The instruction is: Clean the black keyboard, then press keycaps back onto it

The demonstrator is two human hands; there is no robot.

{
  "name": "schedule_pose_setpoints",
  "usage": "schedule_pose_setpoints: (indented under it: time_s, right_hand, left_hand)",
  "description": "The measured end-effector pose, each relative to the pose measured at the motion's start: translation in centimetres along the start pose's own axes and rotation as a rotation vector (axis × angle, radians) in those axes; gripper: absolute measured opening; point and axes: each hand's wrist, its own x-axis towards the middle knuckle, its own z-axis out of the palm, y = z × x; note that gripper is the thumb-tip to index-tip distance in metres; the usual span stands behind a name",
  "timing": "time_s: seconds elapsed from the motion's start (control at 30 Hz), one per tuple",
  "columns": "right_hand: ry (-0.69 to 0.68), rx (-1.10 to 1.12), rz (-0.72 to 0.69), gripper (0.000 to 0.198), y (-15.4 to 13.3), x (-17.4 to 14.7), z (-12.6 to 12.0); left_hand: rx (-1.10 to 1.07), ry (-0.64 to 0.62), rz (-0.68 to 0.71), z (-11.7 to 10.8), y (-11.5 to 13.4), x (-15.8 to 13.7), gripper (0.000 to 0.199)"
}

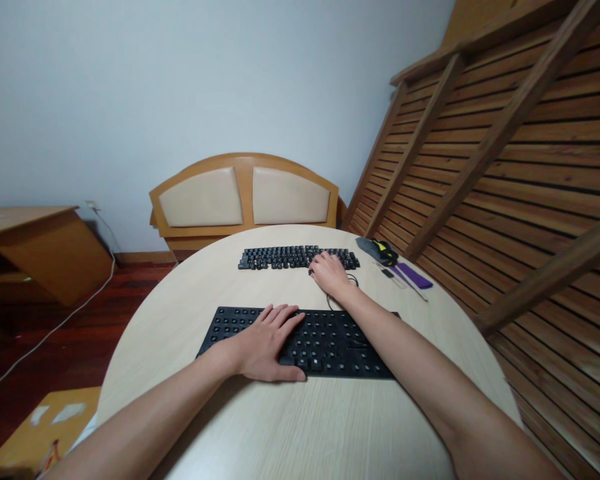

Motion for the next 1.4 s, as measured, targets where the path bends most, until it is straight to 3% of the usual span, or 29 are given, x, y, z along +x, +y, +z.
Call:
schedule_pose_setpoints:
  time_s: [0.2,0.33,0.4,0.63,0.77,1.4]
  right_hand:
    - [0.031,0.109,-0.022,0.021,-1.0,-2.5,-1.6]
    - [0.040,0.208,-0.041,0.018,-1.5,-6.2,-3.8]
    - [0.054,0.385,-0.073,0.014,-1.9,-8.5,-4.7]
    - [-0.132,0.699,-0.169,0.014,-2.6,-14.2,-6.9]
    - [-0.212,0.755,-0.245,0.015,-2.2,-14.5,-7.4]
    - [-0.270,0.749,-0.248,0.016,-2.4,-14.5,-7.3]
  left_hand:
    - [0.018,0.000,0.001,-0.1,0.1,-0.1,0.108]
    - [0.031,0.011,0.012,-0.1,0.1,0.0,0.107]
    - [0.043,-0.008,0.001,-0.1,0.1,0.0,0.108]
    - [0.033,0.004,0.008,-0.1,0.0,0.0,0.107]
    - [0.022,-0.011,0.000,-0.1,-0.1,0.0,0.108]
    - [0.010,0.001,0.003,-0.2,0.1,-0.1,0.107]
